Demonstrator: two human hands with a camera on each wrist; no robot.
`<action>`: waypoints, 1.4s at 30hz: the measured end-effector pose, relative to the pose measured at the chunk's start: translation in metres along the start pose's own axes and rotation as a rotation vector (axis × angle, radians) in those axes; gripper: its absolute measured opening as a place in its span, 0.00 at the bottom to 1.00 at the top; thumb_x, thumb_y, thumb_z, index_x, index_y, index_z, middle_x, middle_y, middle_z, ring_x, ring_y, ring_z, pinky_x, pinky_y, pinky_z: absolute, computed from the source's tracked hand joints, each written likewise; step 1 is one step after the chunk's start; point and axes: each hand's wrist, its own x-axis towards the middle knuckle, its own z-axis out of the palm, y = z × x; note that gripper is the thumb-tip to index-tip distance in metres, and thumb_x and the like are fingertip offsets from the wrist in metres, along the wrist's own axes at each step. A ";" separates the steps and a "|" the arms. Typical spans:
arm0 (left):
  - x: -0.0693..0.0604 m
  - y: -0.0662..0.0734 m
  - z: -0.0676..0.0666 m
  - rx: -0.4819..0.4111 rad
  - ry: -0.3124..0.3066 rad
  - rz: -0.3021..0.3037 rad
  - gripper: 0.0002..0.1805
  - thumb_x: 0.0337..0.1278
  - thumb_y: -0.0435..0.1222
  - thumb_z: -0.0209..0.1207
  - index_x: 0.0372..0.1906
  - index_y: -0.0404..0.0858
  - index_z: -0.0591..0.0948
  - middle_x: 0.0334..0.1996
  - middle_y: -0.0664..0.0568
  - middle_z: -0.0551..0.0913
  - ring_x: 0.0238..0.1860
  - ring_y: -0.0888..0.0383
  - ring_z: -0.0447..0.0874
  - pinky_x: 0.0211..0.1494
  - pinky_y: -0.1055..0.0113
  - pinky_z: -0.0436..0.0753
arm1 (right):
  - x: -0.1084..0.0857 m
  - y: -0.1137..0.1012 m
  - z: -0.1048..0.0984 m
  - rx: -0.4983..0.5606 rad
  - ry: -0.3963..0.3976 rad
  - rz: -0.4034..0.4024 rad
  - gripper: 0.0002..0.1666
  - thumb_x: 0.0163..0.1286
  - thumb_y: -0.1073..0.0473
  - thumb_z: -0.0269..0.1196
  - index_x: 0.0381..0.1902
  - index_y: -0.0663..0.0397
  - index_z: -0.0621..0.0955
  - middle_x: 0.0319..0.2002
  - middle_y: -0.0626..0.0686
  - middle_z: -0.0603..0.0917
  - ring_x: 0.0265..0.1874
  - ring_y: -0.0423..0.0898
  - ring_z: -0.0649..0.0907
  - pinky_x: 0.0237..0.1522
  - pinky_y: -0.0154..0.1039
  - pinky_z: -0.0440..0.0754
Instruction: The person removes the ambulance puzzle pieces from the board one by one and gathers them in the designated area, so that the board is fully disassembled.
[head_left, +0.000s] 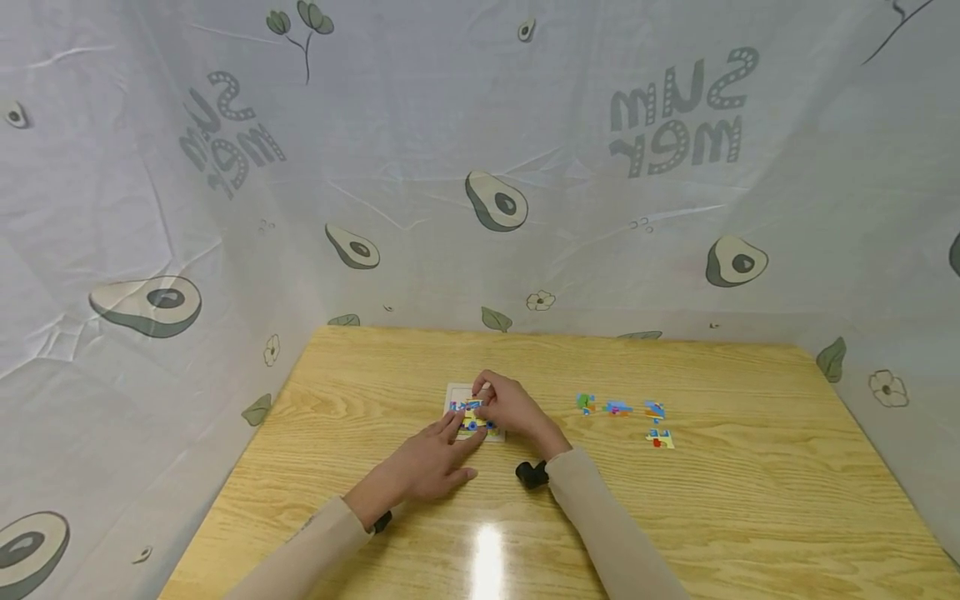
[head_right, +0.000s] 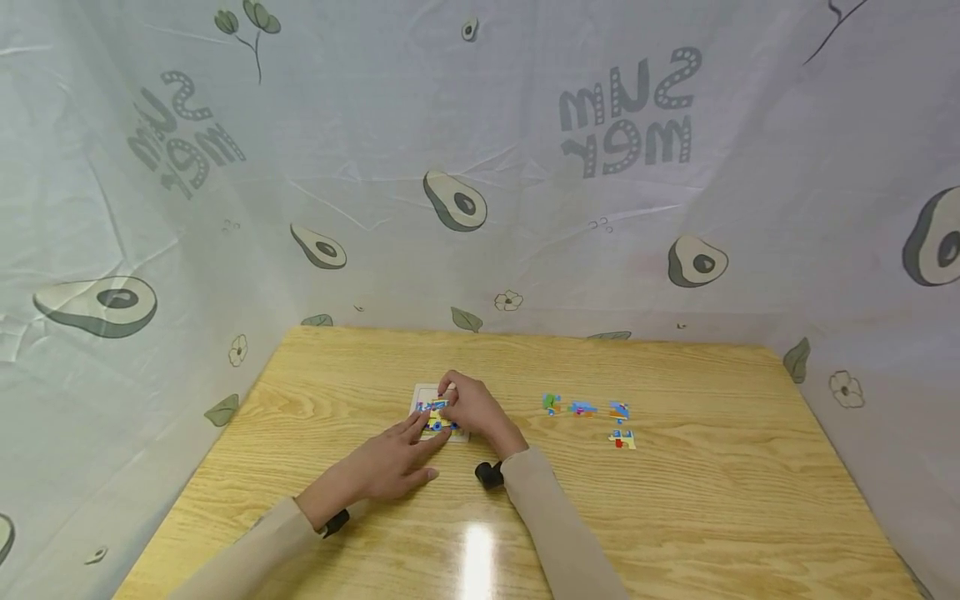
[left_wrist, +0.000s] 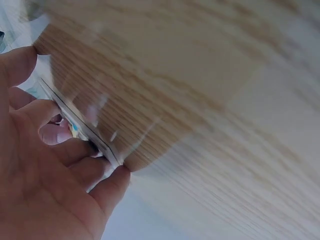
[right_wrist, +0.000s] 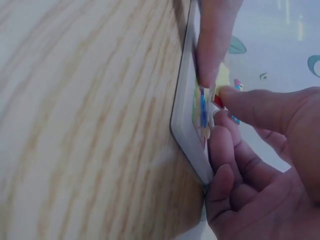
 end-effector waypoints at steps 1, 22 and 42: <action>0.000 0.000 0.000 0.000 -0.003 -0.002 0.36 0.81 0.57 0.49 0.85 0.52 0.59 0.84 0.33 0.53 0.85 0.36 0.53 0.81 0.42 0.71 | 0.000 0.001 0.000 0.003 0.005 -0.004 0.12 0.71 0.68 0.67 0.50 0.55 0.80 0.33 0.52 0.82 0.27 0.43 0.77 0.32 0.35 0.76; 0.000 0.003 -0.001 -0.014 0.000 -0.024 0.36 0.81 0.58 0.48 0.85 0.54 0.59 0.84 0.33 0.52 0.85 0.36 0.54 0.81 0.42 0.70 | -0.016 -0.002 -0.022 0.215 0.173 0.025 0.06 0.70 0.66 0.69 0.44 0.58 0.86 0.41 0.58 0.89 0.36 0.56 0.93 0.41 0.42 0.90; -0.001 0.001 -0.004 -0.043 0.004 -0.002 0.36 0.81 0.57 0.49 0.85 0.52 0.59 0.84 0.33 0.52 0.85 0.35 0.53 0.82 0.41 0.68 | -0.054 -0.016 -0.066 0.206 0.265 0.028 0.10 0.72 0.60 0.71 0.47 0.60 0.88 0.41 0.60 0.92 0.43 0.65 0.91 0.40 0.48 0.90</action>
